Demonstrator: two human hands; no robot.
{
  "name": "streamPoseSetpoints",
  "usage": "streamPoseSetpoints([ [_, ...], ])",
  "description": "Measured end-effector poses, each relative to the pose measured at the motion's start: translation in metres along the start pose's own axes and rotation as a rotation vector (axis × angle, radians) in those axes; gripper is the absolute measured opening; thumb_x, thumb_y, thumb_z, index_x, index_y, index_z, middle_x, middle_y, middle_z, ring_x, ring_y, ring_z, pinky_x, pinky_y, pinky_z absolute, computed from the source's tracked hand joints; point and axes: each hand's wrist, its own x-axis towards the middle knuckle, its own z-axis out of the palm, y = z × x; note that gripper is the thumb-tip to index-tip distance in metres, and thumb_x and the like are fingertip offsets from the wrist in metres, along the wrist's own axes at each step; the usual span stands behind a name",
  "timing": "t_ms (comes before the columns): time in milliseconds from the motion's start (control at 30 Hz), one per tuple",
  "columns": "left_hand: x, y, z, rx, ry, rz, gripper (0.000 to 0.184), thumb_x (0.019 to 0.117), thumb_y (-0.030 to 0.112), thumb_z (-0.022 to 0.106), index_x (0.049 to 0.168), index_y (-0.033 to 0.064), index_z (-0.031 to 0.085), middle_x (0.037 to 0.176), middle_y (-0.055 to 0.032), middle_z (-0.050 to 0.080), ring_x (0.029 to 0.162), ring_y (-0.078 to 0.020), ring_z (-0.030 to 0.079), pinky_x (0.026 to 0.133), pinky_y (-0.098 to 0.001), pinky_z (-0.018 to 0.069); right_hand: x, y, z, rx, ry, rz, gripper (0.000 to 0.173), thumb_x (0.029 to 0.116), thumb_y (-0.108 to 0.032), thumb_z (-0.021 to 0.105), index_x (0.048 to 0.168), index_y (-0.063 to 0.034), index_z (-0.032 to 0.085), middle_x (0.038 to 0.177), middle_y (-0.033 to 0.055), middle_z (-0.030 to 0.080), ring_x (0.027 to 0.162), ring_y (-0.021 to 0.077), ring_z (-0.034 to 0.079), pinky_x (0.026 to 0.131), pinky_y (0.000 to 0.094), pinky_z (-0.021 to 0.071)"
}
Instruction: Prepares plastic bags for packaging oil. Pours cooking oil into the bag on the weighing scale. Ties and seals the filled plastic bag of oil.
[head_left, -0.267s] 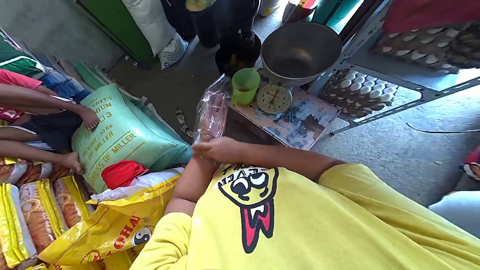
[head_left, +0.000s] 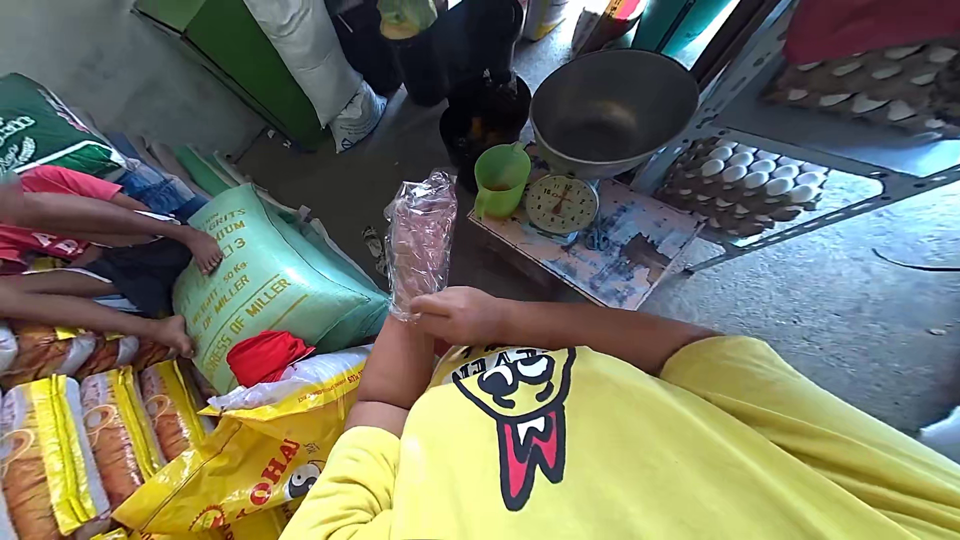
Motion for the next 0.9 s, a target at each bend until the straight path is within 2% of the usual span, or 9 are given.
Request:
streamPoseSetpoints([
  [100, 0.007, 0.001, 0.004, 0.081, 0.014, 0.144, 0.038, 0.1126, 0.028, 0.036, 0.144, 0.0082, 0.045, 0.132, -0.01, 0.063, 0.12, -0.0208, 0.064, 0.102, -0.0388, 0.0547, -0.001, 0.004, -0.003, -0.103, 0.006, 0.166, 0.003, 0.089, -0.004, 0.066, 0.089, -0.0032, 0.069, 0.091, 0.0134, 0.07, 0.083, 0.0283, 0.07, 0.07, 0.0403, 0.06],
  [167, 0.015, -0.001, -0.003, 0.087, -0.11, 0.187, 0.048, 0.1115, 0.042, 0.035, 0.152, 0.0181, 0.036, 0.146, -0.0032, 0.054, 0.133, -0.017, 0.055, 0.112, -0.0384, 0.0466, -0.004, 0.003, -0.001, 0.018, -0.116, 0.206, 0.007, 0.0919, -0.004, 0.064, 0.095, -0.0031, 0.071, 0.096, 0.0136, 0.071, 0.094, 0.0297, 0.071, 0.081, 0.0433, 0.0609],
  [233, 0.017, -0.002, 0.004, 0.181, -0.111, 0.23, 0.053, 0.1115, 0.046, 0.03, 0.158, 0.0196, 0.027, 0.153, -0.0043, 0.045, 0.138, -0.0187, 0.049, 0.116, -0.0421, 0.0415, -0.005, 0.002, 0.001, 0.174, -0.179, 0.117, 0.011, 0.096, -0.002, 0.059, 0.098, -0.0022, 0.07, 0.101, 0.0145, 0.072, 0.1, 0.0298, 0.071, 0.088, 0.0421, 0.0593],
  [367, 0.017, 0.004, -0.007, 0.155, -0.071, 0.211, 0.054, 0.1124, 0.046, 0.025, 0.156, 0.0149, 0.035, 0.153, -0.0084, 0.048, 0.142, -0.0224, 0.047, 0.119, -0.0466, 0.0391, -0.004, 0.006, -0.001, 0.312, -0.183, 0.026, 0.013, 0.0967, -0.001, 0.057, 0.096, -0.002, 0.071, 0.099, 0.013, 0.073, 0.097, 0.0264, 0.071, 0.087, 0.0381, 0.0589],
  [433, 0.016, 0.007, -0.004, 0.131, -0.039, 0.174, 0.057, 0.1102, 0.053, 0.028, 0.156, 0.0186, 0.033, 0.151, -0.0117, 0.051, 0.137, -0.0292, 0.052, 0.113, -0.0512, 0.0455, -0.008, 0.006, 0.002, 0.337, -0.171, 0.041, 0.011, 0.0978, -0.006, 0.061, 0.098, -0.0018, 0.071, 0.102, 0.0134, 0.073, 0.099, 0.026, 0.072, 0.089, 0.0387, 0.0589],
  [600, 0.002, 0.014, 0.001, 0.277, -0.088, -0.003, 0.071, 0.1055, 0.065, 0.025, 0.16, 0.0231, 0.009, 0.15, -0.0144, 0.051, 0.119, -0.0323, 0.066, 0.091, -0.0432, 0.0603, -0.013, 0.013, -0.021, 0.199, 0.303, 0.192, 0.043, 0.0969, -0.045, 0.068, 0.115, -0.0059, 0.071, 0.123, 0.0146, 0.067, 0.117, 0.0217, 0.065, 0.101, 0.0368, 0.0557],
  [700, -0.008, 0.009, -0.02, 0.273, -0.224, -0.075, 0.086, 0.0962, 0.075, 0.04, 0.162, 0.0332, 0.004, 0.148, -0.0117, 0.057, 0.116, -0.0303, 0.069, 0.089, -0.0423, 0.0605, -0.001, 0.033, -0.057, 0.025, 0.465, 0.429, 0.037, 0.1, -0.037, 0.067, 0.121, -0.0067, 0.07, 0.129, 0.0157, 0.063, 0.123, 0.0259, 0.059, 0.106, 0.0442, 0.0503],
  [800, -0.018, 0.006, -0.019, 0.34, -0.173, -0.238, 0.088, 0.0913, 0.083, 0.033, 0.161, 0.0409, -0.002, 0.139, -0.0141, 0.062, 0.102, -0.033, 0.074, 0.065, -0.0389, 0.0634, 0.011, 0.045, -0.092, -0.014, 0.201, 0.802, 0.049, 0.101, -0.04, 0.062, 0.134, -0.0045, 0.065, 0.142, 0.0215, 0.055, 0.131, 0.0386, 0.052, 0.107, 0.0566, 0.0446],
  [900, -0.022, -0.004, -0.025, 0.327, -0.226, -0.27, 0.106, 0.0797, 0.086, 0.053, 0.163, 0.0342, 0.011, 0.126, -0.0132, 0.07, 0.094, -0.0307, 0.075, 0.063, -0.0426, 0.0646, 0.018, 0.053, -0.104, 0.148, -0.088, 1.014, 0.058, 0.0994, -0.042, 0.067, 0.143, -0.0043, 0.057, 0.144, 0.0187, 0.056, 0.132, 0.0357, 0.055, 0.108, 0.0575, 0.0461],
])
